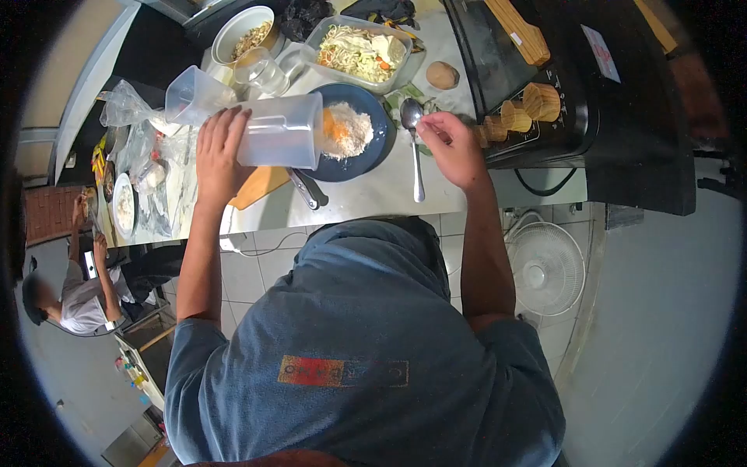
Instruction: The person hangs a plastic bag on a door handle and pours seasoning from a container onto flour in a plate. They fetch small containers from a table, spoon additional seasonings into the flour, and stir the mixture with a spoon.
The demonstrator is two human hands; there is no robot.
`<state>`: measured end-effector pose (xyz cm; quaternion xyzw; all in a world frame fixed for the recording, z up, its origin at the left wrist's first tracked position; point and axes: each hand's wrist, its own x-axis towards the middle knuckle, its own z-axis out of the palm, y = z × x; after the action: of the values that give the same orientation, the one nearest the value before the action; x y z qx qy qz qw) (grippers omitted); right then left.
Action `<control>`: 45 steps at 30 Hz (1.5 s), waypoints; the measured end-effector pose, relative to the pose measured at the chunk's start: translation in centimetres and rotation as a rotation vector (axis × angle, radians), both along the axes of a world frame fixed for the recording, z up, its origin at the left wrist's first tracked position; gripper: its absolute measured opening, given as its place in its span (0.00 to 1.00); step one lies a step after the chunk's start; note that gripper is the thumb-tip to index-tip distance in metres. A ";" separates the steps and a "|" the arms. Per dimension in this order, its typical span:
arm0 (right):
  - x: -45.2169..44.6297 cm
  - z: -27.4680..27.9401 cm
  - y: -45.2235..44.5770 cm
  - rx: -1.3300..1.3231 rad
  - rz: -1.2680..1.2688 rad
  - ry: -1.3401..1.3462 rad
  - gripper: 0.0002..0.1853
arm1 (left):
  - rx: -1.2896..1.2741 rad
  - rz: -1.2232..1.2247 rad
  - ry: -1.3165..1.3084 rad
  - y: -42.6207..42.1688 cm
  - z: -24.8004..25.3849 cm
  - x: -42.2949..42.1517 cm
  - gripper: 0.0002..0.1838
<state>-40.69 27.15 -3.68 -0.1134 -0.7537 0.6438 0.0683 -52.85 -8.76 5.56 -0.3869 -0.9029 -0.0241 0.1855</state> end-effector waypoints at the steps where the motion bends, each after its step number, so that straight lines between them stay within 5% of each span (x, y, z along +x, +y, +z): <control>1: 0.1 0.2 0.1 -0.019 -0.006 -0.015 0.13 | 0.048 0.024 -0.001 0.1 0.0 0.0 0.43; 31: -0.3 1.8 2.1 -0.041 0.122 -0.048 0.12 | 0.029 0.133 0.009 3.5 0.0 2.1 0.45; 45: -3.0 3.4 -0.8 -0.029 0.269 0.022 0.14 | 0.722 0.298 -0.401 0.8 -5.5 4.6 0.52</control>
<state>-43.69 26.39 -0.33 -0.0052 -0.7520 0.6591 -0.0123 -48.24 -8.00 0.10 -0.1504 -0.9006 -0.3860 0.1313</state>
